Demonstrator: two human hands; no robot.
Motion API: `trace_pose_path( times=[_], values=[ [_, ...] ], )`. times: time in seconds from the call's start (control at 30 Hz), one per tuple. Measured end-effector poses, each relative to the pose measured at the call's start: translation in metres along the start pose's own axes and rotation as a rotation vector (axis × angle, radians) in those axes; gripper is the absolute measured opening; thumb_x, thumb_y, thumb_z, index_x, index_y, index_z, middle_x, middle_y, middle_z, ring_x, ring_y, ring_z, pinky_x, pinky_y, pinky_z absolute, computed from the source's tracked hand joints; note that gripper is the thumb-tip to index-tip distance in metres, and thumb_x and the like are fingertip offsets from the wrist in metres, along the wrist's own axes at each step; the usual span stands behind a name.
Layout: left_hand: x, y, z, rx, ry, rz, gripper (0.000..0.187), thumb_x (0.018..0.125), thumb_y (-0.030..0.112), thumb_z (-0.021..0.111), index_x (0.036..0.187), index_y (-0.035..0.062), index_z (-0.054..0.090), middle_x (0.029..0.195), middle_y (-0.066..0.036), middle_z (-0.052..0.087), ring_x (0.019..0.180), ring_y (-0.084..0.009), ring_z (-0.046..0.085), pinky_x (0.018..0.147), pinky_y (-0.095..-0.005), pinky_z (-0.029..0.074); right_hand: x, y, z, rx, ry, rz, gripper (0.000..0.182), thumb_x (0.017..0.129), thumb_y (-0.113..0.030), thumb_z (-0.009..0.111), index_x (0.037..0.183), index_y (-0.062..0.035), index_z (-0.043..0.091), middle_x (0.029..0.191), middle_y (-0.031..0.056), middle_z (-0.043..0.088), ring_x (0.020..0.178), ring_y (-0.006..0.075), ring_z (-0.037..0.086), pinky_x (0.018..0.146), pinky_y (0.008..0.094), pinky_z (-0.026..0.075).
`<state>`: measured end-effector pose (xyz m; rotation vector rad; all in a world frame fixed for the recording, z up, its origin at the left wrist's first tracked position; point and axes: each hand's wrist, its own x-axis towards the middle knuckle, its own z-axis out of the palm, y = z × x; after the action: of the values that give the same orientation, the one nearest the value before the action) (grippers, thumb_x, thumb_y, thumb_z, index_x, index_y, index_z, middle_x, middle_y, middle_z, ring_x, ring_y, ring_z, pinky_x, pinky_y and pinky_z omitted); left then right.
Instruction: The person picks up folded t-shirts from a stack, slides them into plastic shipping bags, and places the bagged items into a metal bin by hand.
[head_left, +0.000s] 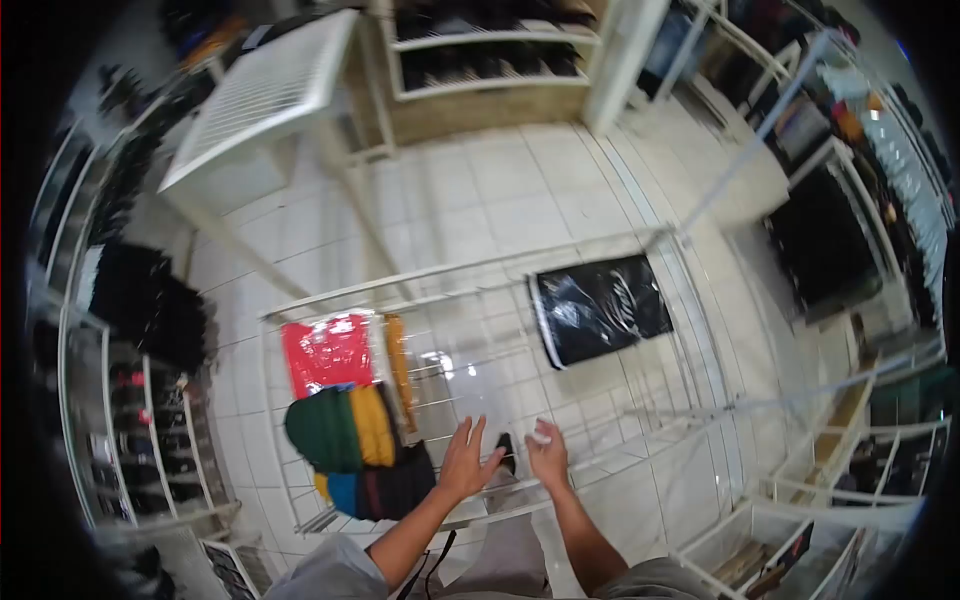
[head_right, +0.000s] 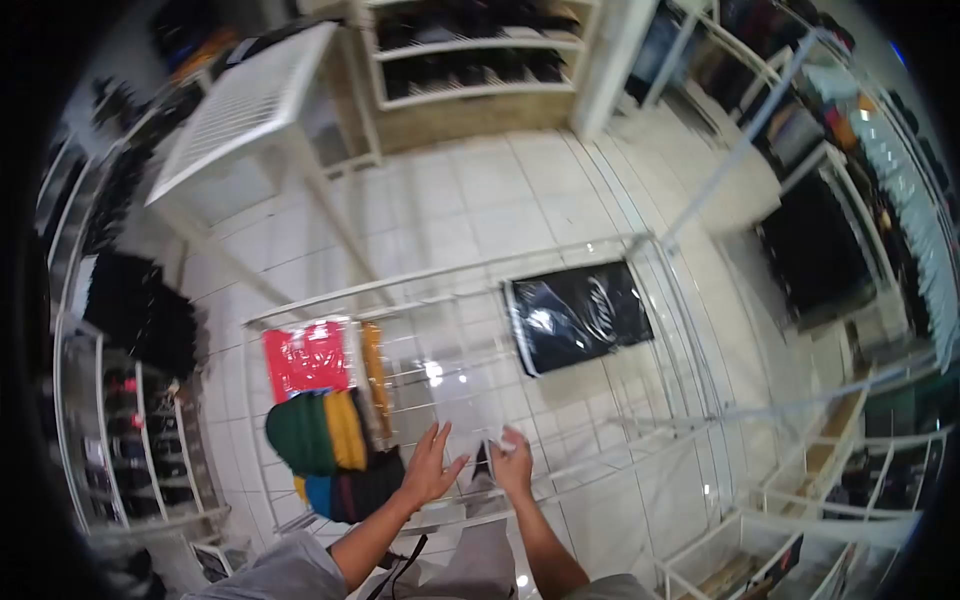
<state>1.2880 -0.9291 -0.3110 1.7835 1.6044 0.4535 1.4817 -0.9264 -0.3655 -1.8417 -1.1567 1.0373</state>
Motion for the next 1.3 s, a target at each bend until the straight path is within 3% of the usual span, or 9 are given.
trace_pose_path(
  times=[0.3, 0.4, 0.57, 0.7, 0.77, 0.9, 1.03, 1.1, 1.3],
  values=[
    [-0.353, -0.101, -0.151, -0.188, 0.575, -0.304, 0.064, 0.099, 0.04, 0.063, 0.143, -0.0031, 0.049, 0.138, -0.029, 0.055, 0.13, -0.0431, 0.053, 0.111, -0.0461, 0.042, -0.273, -0.099, 0.09, 0.219, -0.557, -0.065, 0.028, 0.095, -0.004, 0.067, 0.122, 0.0007, 0.064, 0.098, 0.0031, 0.067, 0.079, 0.0076, 0.061, 0.071, 0.0223, 0.051],
    [-0.457, -0.129, -0.209, -0.131, 0.762, -0.58, 0.058, 0.097, 0.039, 0.065, 0.138, -0.0012, 0.055, 0.132, -0.025, 0.062, 0.121, -0.0406, 0.061, 0.103, -0.0456, 0.048, -0.332, -0.141, 0.149, 0.139, -0.771, -0.177, 0.026, 0.096, -0.009, 0.068, 0.12, -0.0005, 0.065, 0.094, 0.0013, 0.068, 0.08, 0.0075, 0.062, 0.07, 0.024, 0.051],
    [-0.557, -0.173, -0.256, -0.22, 1.046, -0.713, 0.05, 0.098, 0.036, 0.065, 0.133, 0.0002, 0.06, 0.122, -0.023, 0.069, 0.102, -0.0308, 0.071, 0.088, -0.0395, 0.055, -0.38, -0.223, 0.226, 0.078, -0.912, -0.496, 0.025, 0.093, -0.015, 0.069, 0.115, -0.0042, 0.071, 0.089, 0.0066, 0.073, 0.073, 0.0118, 0.066, 0.067, 0.0274, 0.054],
    [-0.55, -0.194, -0.286, -0.449, 1.154, -0.693, 0.047, 0.097, 0.035, 0.068, 0.127, -0.001, 0.065, 0.112, -0.019, 0.073, 0.095, -0.0284, 0.073, 0.085, -0.0362, 0.056, -0.388, -0.27, 0.272, 0.059, -0.897, -0.552, 0.026, 0.092, -0.016, 0.069, 0.116, -0.0053, 0.071, 0.094, 0.0074, 0.074, 0.077, 0.0154, 0.069, 0.067, 0.0294, 0.056],
    [-0.533, -0.2, -0.302, -0.504, 1.064, -0.632, 0.045, 0.097, 0.033, 0.068, 0.127, -0.0006, 0.065, 0.109, -0.018, 0.074, 0.093, -0.0246, 0.073, 0.082, -0.0344, 0.056, -0.386, -0.283, 0.293, 0.05, -0.876, -0.638, 0.027, 0.093, -0.019, 0.068, 0.117, -0.0058, 0.071, 0.094, 0.0082, 0.073, 0.078, 0.0158, 0.069, 0.067, 0.0298, 0.055],
    [-0.489, -0.237, -0.326, -0.552, 0.835, -0.547, 0.036, 0.098, 0.024, 0.068, 0.124, -0.0011, 0.067, 0.101, -0.01, 0.074, 0.09, -0.0133, 0.069, 0.082, -0.0269, 0.055, -0.367, -0.273, 0.345, 0.117, -0.902, -0.499, 0.029, 0.096, -0.013, 0.068, 0.121, 0.0001, 0.067, 0.09, 0.0042, 0.069, 0.08, 0.0114, 0.066, 0.074, 0.026, 0.054],
    [-0.444, -0.292, -0.366, -0.496, 0.699, -0.488, 0.034, 0.095, 0.023, 0.072, 0.12, 0.0001, 0.069, 0.098, -0.009, 0.075, 0.089, -0.0127, 0.07, 0.081, -0.0265, 0.055, -0.335, -0.287, 0.399, 0.252, -0.908, -0.372, 0.027, 0.097, -0.015, 0.068, 0.12, -0.0009, 0.067, 0.093, 0.0053, 0.069, 0.082, 0.0139, 0.069, 0.074, 0.0268, 0.055],
    [-0.425, -0.287, -0.421, -0.404, 0.641, -0.49, 0.034, 0.095, 0.024, 0.073, 0.12, 0.0003, 0.07, 0.098, -0.009, 0.076, 0.088, -0.0131, 0.071, 0.08, -0.0269, 0.056, -0.323, -0.307, 0.419, 0.152, -0.868, -0.259, 0.027, 0.096, -0.016, 0.07, 0.119, -0.0009, 0.068, 0.095, 0.0066, 0.069, 0.082, 0.0142, 0.069, 0.074, 0.0274, 0.056],
    [-0.351, -0.313, -0.553, -0.328, 0.662, -0.337, 0.033, 0.093, 0.021, 0.074, 0.118, -0.0003, 0.07, 0.096, -0.009, 0.076, 0.087, -0.0123, 0.071, 0.078, -0.0272, 0.057, -0.276, -0.43, 0.476, 0.265, -0.848, -0.417, 0.023, 0.096, -0.01, 0.067, 0.117, -0.0013, 0.069, 0.093, 0.0069, 0.07, 0.083, 0.0127, 0.068, 0.072, 0.0266, 0.055]
  ],
)
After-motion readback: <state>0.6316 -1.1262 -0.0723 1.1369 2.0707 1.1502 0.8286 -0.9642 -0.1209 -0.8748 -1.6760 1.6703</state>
